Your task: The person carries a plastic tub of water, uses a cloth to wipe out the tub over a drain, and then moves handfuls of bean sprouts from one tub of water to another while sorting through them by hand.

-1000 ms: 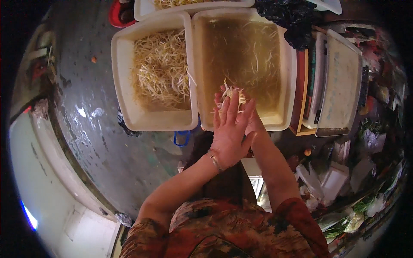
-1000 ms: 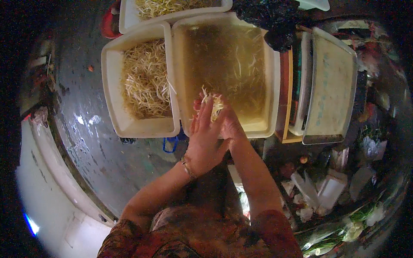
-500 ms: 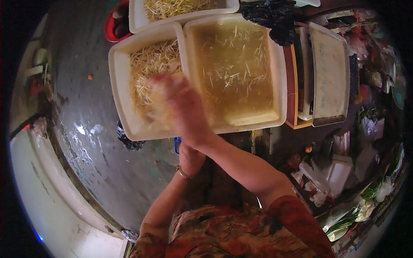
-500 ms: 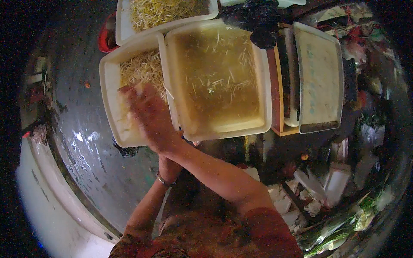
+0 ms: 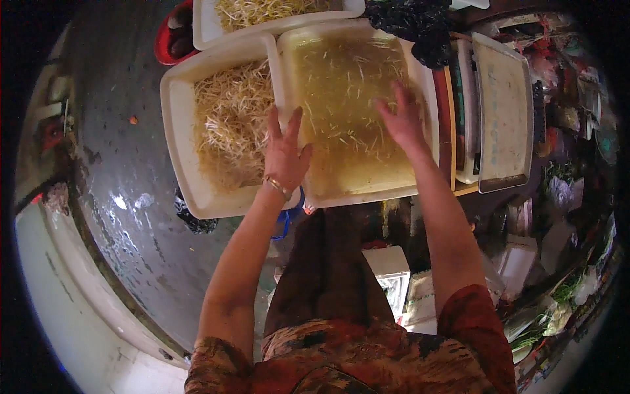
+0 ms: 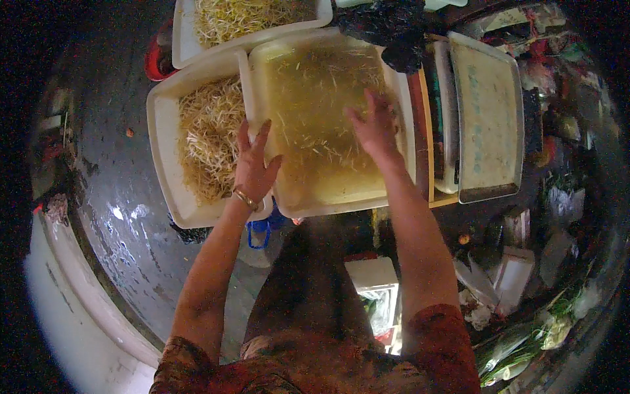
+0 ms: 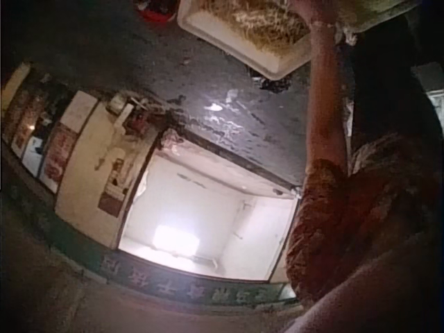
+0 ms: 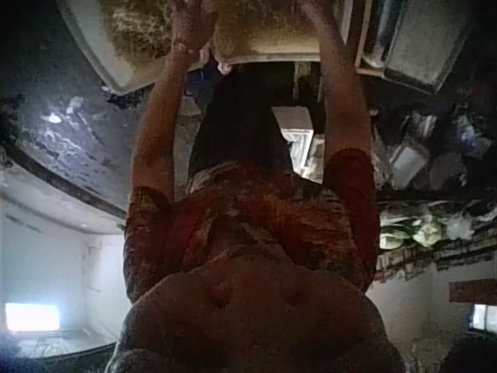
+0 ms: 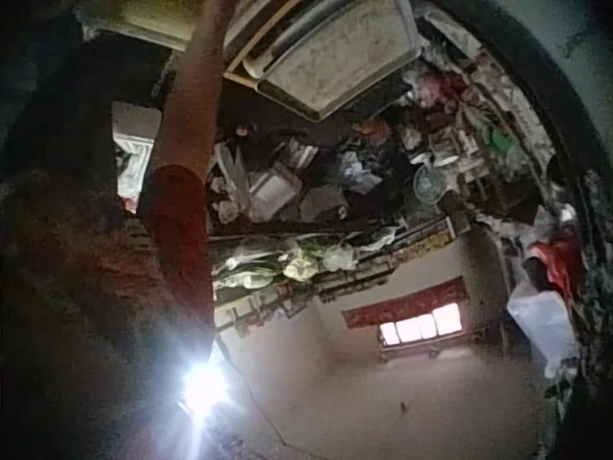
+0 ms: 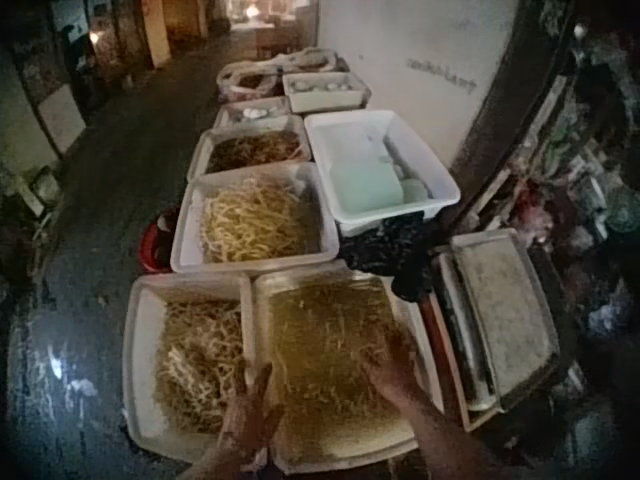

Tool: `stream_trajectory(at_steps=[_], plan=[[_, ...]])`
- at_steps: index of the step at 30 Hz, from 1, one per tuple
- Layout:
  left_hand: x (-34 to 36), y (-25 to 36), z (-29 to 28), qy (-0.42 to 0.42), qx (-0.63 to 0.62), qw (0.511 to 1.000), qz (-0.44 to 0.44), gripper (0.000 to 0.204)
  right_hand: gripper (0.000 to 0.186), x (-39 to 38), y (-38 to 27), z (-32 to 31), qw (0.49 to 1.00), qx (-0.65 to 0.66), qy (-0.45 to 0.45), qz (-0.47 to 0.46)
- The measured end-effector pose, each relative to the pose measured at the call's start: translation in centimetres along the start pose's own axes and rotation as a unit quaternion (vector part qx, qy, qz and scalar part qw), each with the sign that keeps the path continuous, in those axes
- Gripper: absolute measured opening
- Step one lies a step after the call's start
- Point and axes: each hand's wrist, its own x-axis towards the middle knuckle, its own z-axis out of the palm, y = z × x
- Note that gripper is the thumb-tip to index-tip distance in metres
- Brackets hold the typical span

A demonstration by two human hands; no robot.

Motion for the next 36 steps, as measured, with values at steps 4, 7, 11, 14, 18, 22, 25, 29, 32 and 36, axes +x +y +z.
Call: stream_trajectory(at_steps=[4,7,11,14,18,22,25,29,32,36], plan=[[0.2,-2.5,0.3,0.007,-0.061,0.998,0.012,0.034,0.059,-3.6,-2.2,2.7,0.993,-0.104,-0.038,0.029],[-0.5,-2.2,-1.1,-0.056,-0.186,0.971,-0.138,0.019,0.058,-6.1,-2.7,3.4,0.990,0.000,-0.135,0.026],[-3.3,-5.5,-3.3,-0.042,-0.189,0.964,-0.182,0.019,0.041,-7.3,-5.0,4.2,0.907,0.218,-0.339,0.123],[-4.4,-4.7,-4.3,0.076,0.086,0.993,-0.030,0.043,0.030,-7.1,-6.0,4.0,0.751,0.418,-0.451,0.240],[-5.6,-3.7,-4.9,0.060,0.145,0.987,-0.042,0.049,0.020,-7.4,-8.1,2.3,0.698,0.543,-0.368,0.287],[-7.1,-3.1,-3.8,-0.001,0.057,0.998,-0.031,0.054,0.018,-5.4,-7.1,-1.4,0.692,0.587,-0.284,0.309],[-8.4,-1.7,-1.0,-0.047,0.045,0.997,-0.043,0.066,0.024,-4.0,-2.9,-0.9,0.716,0.599,-0.127,0.335],[-9.2,-0.6,1.6,-0.115,0.011,0.987,-0.111,0.080,0.025,-3.0,1.0,0.7,0.854,0.357,0.102,0.365],[-9.5,-0.7,2.0,-0.133,0.114,0.979,-0.106,0.079,0.026,-2.2,-0.2,1.2,0.821,0.383,0.066,0.417],[-9.4,-0.7,2.1,-0.145,0.127,0.974,-0.117,0.076,0.024,0.6,-3.4,2.7,0.531,0.659,0.018,0.532]])
